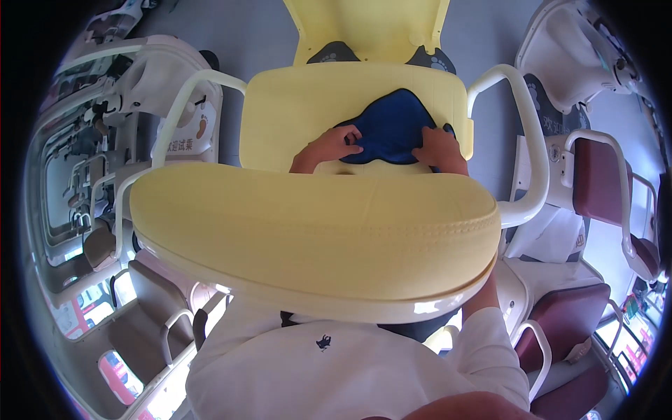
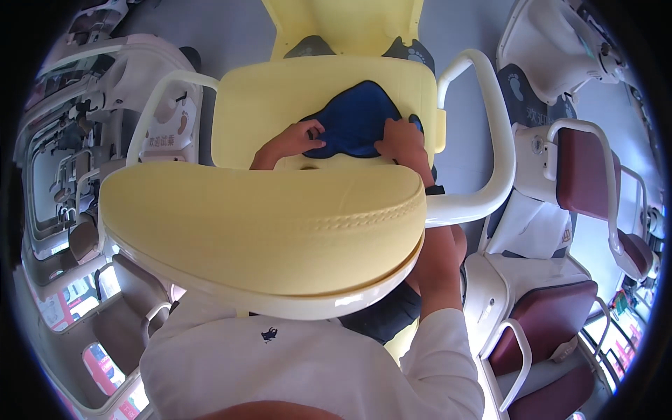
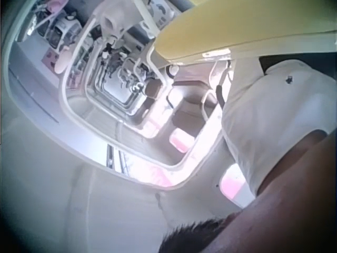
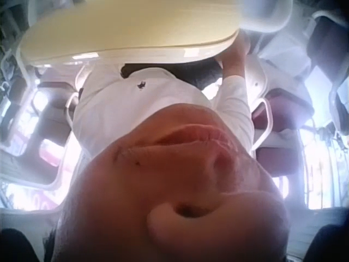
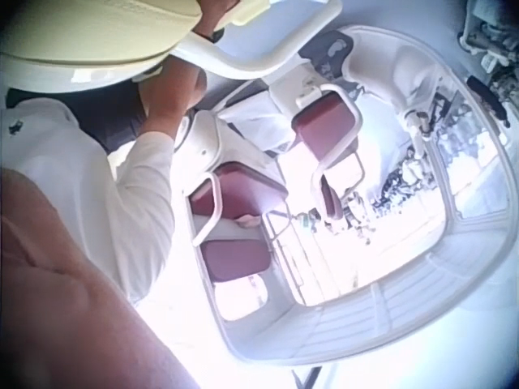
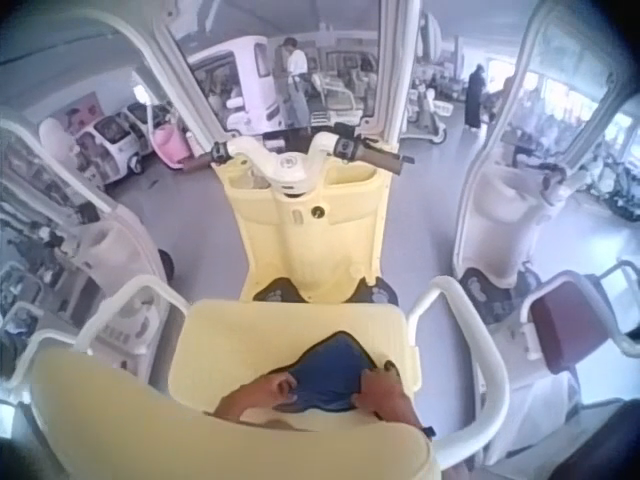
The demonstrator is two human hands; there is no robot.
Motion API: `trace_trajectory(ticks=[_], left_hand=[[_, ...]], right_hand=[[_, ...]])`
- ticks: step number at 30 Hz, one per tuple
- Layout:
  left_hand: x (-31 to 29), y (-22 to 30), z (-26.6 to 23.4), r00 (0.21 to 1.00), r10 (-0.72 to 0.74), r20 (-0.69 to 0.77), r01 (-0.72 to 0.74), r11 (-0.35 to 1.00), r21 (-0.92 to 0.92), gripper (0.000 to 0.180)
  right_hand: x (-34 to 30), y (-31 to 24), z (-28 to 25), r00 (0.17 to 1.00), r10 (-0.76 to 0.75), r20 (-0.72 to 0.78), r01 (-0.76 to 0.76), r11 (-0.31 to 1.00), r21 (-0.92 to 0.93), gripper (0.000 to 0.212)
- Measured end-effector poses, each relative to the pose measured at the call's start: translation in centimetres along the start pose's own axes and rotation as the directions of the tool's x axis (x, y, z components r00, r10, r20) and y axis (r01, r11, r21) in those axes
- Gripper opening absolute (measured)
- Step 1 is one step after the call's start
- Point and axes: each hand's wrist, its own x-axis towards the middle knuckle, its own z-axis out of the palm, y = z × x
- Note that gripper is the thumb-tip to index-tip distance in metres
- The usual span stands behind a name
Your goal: Wiping down the yellow seats and surrounding panels of an electric shuttle vehicle with a cloth.
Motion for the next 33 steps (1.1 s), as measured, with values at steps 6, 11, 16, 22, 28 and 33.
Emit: trace_trajectory(ticks=[6, 11, 16, 22, 28, 33], left_hand=[[-5.3, -5.6, 1.7, 0.996, -0.016, -0.090, 0.008, 0.996, -0.087, 0.037], [-13.9, -11.3, -0.1, 0.865, -0.228, -0.448, 0.278, 0.959, 0.050, 0.037], [-15.7, -13.1, -1.1, 0.658, -0.288, -0.696, 0.513, 0.848, 0.133, 0.037], [-11.5, -11.3, -0.2, 0.647, -0.186, -0.740, 0.537, 0.800, 0.268, 0.036], [-3.5, -0.7, 5.7, 0.685, 0.191, -0.703, 0.254, 0.842, 0.476, 0.032], [-4.1, 5.4, 8.9, 0.730, 0.395, -0.558, -0.020, 0.828, 0.560, 0.032]], right_hand=[[-5.3, -3.0, 3.0, 0.965, -0.170, 0.200, 0.207, 0.962, -0.180, 0.040], [-5.7, -8.9, 5.6, 0.874, -0.471, 0.123, 0.485, 0.862, -0.148, 0.040], [-3.2, -13.1, 7.0, 0.744, -0.668, -0.018, 0.658, 0.737, -0.153, 0.040], [0.5, -11.1, 5.8, 0.765, -0.638, -0.084, 0.619, 0.766, -0.175, 0.040], [0.3, -1.6, 4.4, 0.711, -0.460, -0.531, 0.457, 0.877, -0.148, 0.035], [-7.6, 0.4, 2.5, 0.842, 0.044, -0.538, 0.107, 0.964, 0.245, 0.037]])
